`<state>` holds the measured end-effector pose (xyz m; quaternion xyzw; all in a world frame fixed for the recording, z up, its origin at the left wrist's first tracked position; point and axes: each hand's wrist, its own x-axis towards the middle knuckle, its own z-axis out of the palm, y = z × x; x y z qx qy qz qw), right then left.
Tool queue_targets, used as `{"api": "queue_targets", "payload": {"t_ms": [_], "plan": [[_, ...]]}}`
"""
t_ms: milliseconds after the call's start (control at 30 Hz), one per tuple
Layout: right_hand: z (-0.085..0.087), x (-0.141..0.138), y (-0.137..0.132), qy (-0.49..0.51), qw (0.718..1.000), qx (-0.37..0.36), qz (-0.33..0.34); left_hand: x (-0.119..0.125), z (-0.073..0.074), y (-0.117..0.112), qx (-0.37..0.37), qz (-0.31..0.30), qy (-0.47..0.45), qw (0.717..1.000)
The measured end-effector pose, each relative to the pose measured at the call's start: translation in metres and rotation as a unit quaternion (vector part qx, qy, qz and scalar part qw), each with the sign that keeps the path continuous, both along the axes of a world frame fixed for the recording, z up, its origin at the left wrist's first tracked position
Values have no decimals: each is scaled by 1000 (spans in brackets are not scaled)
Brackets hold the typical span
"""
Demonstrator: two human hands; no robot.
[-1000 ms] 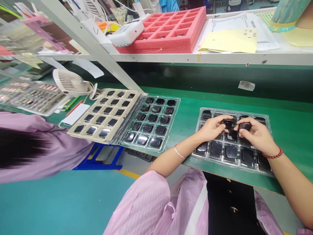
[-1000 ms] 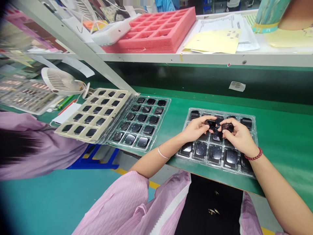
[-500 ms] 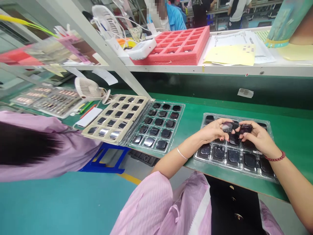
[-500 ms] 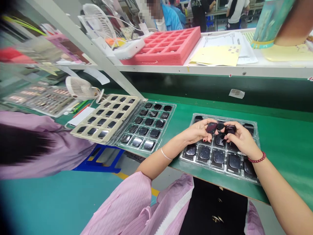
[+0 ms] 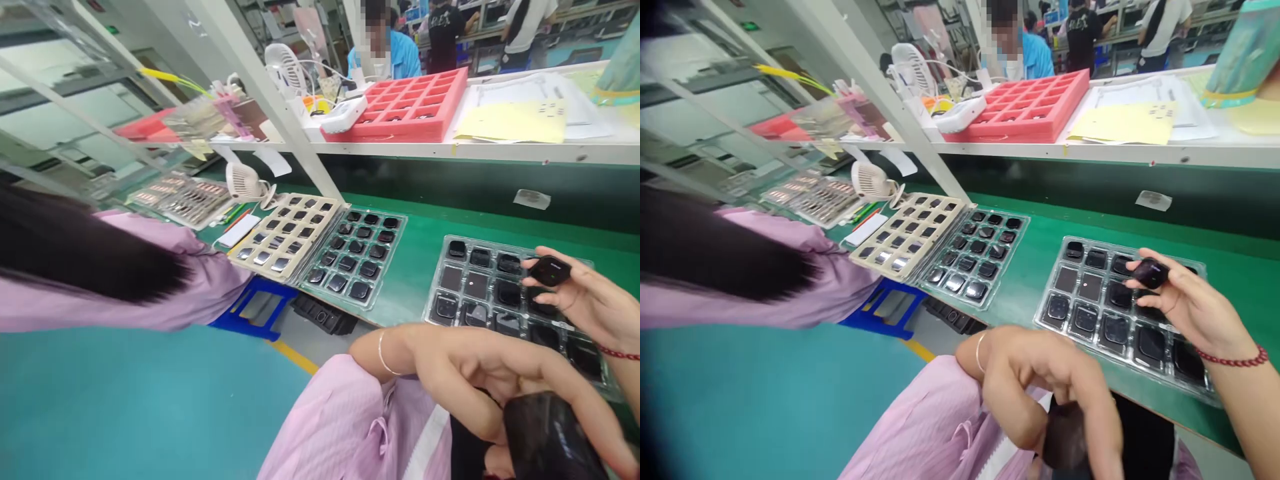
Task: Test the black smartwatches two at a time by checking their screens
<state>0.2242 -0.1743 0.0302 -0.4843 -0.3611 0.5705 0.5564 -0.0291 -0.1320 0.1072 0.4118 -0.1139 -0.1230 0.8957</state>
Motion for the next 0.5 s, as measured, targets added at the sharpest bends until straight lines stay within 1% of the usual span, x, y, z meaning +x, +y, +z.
{"api": "queue_targets", "payload": {"t_ms": [33,67,133,200,233,267,333,400,467,500], "plan": [[12,-10,-9,14,1000,6,5,-5,-4,1,-3,48,-9,999],[25,-21,-19,29,999,19,22,-8,-9,4,-2,111,-18,994],[48,-46,-43,68,995,34,68,-9,-21,18,30,235,-28,971],[64,-71,-67,128,981,30,143,0,-35,41,69,337,-23,939],[69,-82,-79,157,972,13,172,8,-43,53,88,374,-11,923],[72,-91,-89,189,964,2,186,17,-52,65,103,402,5,910],[75,-103,-106,236,952,-8,195,34,-71,81,135,423,51,895],[75,-108,-116,243,950,-15,196,47,-87,88,161,412,84,893],[77,-106,-118,219,955,-17,202,52,-96,86,183,399,97,893],[79,-102,-115,202,958,-16,201,53,-98,84,192,397,100,892]]}}
